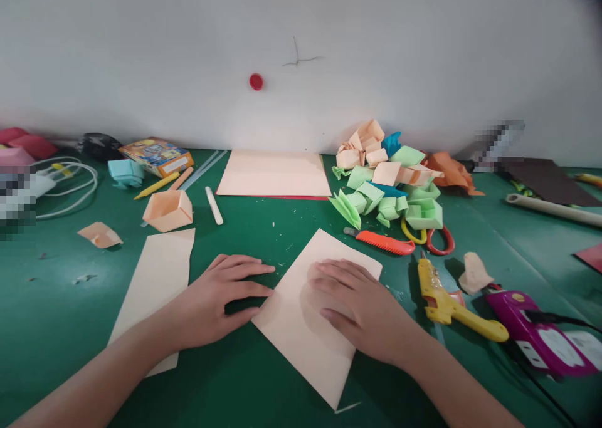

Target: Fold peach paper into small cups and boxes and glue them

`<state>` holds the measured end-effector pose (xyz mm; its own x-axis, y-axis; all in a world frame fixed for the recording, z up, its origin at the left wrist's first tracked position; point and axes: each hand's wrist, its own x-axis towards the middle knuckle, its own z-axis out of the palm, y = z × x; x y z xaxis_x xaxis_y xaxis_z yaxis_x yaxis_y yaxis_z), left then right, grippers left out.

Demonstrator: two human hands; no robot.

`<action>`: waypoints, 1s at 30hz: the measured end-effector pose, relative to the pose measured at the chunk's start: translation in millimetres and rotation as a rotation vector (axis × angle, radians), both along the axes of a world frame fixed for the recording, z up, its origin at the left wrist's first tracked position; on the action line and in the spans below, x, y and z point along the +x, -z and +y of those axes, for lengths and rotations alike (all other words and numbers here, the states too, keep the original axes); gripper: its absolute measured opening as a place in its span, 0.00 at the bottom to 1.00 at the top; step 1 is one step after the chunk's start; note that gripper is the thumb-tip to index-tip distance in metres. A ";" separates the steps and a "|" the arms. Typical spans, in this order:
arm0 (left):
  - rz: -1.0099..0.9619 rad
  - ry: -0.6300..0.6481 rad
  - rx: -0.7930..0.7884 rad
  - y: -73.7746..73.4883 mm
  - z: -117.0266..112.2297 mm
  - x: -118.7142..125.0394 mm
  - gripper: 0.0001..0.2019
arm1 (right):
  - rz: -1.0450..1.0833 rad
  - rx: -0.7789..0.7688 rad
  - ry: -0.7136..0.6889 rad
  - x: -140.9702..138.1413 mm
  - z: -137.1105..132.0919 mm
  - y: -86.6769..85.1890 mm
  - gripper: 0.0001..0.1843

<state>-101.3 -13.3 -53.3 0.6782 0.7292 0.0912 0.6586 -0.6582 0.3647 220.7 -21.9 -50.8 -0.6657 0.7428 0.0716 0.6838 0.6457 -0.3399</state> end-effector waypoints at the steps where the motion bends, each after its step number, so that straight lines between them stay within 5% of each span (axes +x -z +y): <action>1: -0.002 0.001 0.001 -0.4 0.1 0.0 0.14 | -0.004 -0.002 0.005 0.0 0.1 0.7 0.23; 30: -0.015 0.055 0.131 -1.7 -2.0 2.4 0.11 | 0.020 -0.012 0.019 -1.8 -0.6 1.3 0.24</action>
